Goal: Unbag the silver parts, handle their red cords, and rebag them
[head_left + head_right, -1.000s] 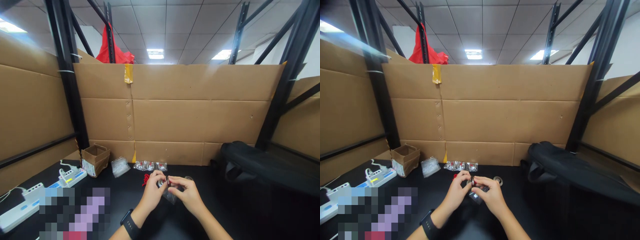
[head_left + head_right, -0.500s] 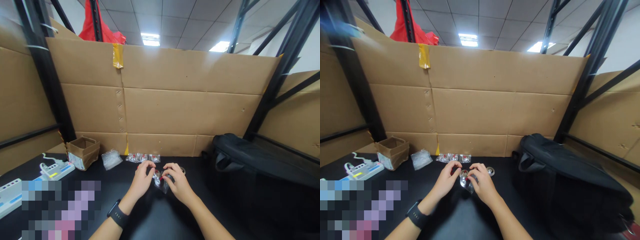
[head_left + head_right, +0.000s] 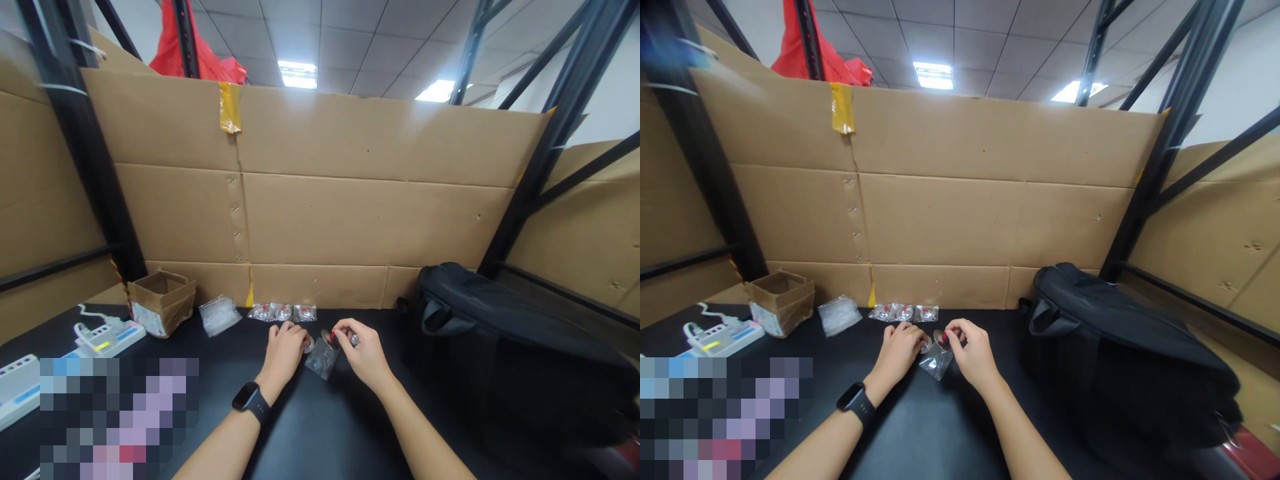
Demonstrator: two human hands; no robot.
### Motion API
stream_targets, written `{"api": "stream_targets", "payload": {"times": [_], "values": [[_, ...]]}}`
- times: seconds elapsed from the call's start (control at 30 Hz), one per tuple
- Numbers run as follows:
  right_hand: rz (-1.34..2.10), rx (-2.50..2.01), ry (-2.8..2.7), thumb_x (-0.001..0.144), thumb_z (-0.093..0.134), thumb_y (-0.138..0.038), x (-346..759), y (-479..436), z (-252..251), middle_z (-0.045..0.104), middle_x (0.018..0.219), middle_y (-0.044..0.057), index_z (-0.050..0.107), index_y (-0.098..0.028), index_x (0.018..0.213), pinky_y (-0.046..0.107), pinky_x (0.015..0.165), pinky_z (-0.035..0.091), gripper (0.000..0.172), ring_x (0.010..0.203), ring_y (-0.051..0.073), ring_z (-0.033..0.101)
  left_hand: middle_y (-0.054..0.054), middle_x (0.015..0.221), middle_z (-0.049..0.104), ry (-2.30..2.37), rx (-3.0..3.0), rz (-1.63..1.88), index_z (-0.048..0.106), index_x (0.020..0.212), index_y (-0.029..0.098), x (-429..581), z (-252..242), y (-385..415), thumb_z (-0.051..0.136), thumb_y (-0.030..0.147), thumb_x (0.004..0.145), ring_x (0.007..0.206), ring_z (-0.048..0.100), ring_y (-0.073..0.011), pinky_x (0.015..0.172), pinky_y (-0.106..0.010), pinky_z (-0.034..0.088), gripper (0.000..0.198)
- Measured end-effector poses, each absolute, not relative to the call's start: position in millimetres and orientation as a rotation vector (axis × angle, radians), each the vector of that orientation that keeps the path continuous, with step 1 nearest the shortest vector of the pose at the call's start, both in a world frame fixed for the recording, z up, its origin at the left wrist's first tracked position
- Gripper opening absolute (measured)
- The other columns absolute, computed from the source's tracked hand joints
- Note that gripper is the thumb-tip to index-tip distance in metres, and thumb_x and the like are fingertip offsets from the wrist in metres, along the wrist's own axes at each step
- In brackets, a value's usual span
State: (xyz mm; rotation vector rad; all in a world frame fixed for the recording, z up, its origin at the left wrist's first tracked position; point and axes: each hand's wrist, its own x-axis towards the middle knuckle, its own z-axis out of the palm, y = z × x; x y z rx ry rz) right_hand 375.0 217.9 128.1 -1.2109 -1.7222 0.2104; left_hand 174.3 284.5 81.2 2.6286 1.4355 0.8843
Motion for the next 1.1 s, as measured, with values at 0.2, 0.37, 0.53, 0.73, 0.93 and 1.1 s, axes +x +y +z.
{"api": "stream_targets", "payload": {"times": [0.2,0.37,0.53,0.73,0.93,1.1], "values": [[0.178,-1.137,-1.639,0.094,0.057,-0.023,373.9,218.1,126.8,0.07,0.085,0.003,0.064,-0.021,0.099,0.027,0.07,0.049,0.01,0.075,0.017,0.065,-0.003,0.098,0.075,1.397,2.697,1.092,0.074,0.096,0.028,162.5,105.6,273.8,0.052,0.028,0.099,0.105,0.055,-0.0251,0.086,-0.04,0.028,0.022],[0.119,-1.092,-1.54,0.094,0.058,-0.025,371.6,216.6,128.1,0.071,0.088,0.004,0.063,-0.021,0.1,0.027,0.071,0.051,0.01,0.077,0.017,0.066,0.0,0.099,0.077,1.235,2.744,1.266,0.073,0.1,0.032,163.4,116.7,259.8,0.058,0.024,0.097,0.111,0.056,-0.0253,0.086,-0.041,0.026,0.018],[0.046,-1.161,-1.644,0.094,0.055,-0.023,375.7,218.2,126.4,0.069,0.086,0.004,0.065,-0.021,0.099,0.029,0.075,0.051,0.012,0.078,0.018,0.066,0.0,0.097,0.078,1.262,2.535,1.36,0.076,0.094,0.032,171.0,120.6,249.0,0.06,0.031,0.096,0.109,0.059,-0.0255,0.09,-0.043,0.03,0.016],[0.228,-1.166,-1.491,0.094,0.058,-0.031,379.5,220.3,127.6,0.071,0.085,0.006,0.063,-0.02,0.098,0.028,0.068,0.053,0.013,0.076,0.019,0.07,-0.005,0.101,0.077,1.231,1.915,1.345,0.078,0.094,0.026,178.7,117.1,249.2,0.065,0.041,0.087,0.096,0.069,-0.0242,0.091,-0.041,0.049,0.021],[0.495,-1.1,-1.324,0.088,0.068,-0.045,367.8,218.0,122.0,0.073,0.087,0.008,0.059,-0.02,0.099,0.029,0.063,0.058,0.029,0.071,0.022,0.074,-0.011,0.1,0.078,0.991,1.552,1.243,0.076,0.095,0.016,188.2,100.3,256.5,0.07,0.044,0.081,0.096,0.073,-0.0263,0.09,-0.037,0.056,0.031],[0.533,-1.107,-1.319,0.086,0.07,-0.042,356.8,215.9,116.0,0.073,0.083,0.006,0.059,-0.02,0.102,0.026,0.059,0.057,0.029,0.069,0.02,0.074,-0.011,0.099,0.078,0.998,1.528,1.26,0.076,0.094,0.017,192.2,96.3,253.5,0.071,0.043,0.081,0.096,0.073,-0.026,0.091,-0.037,0.056,0.03]]}}
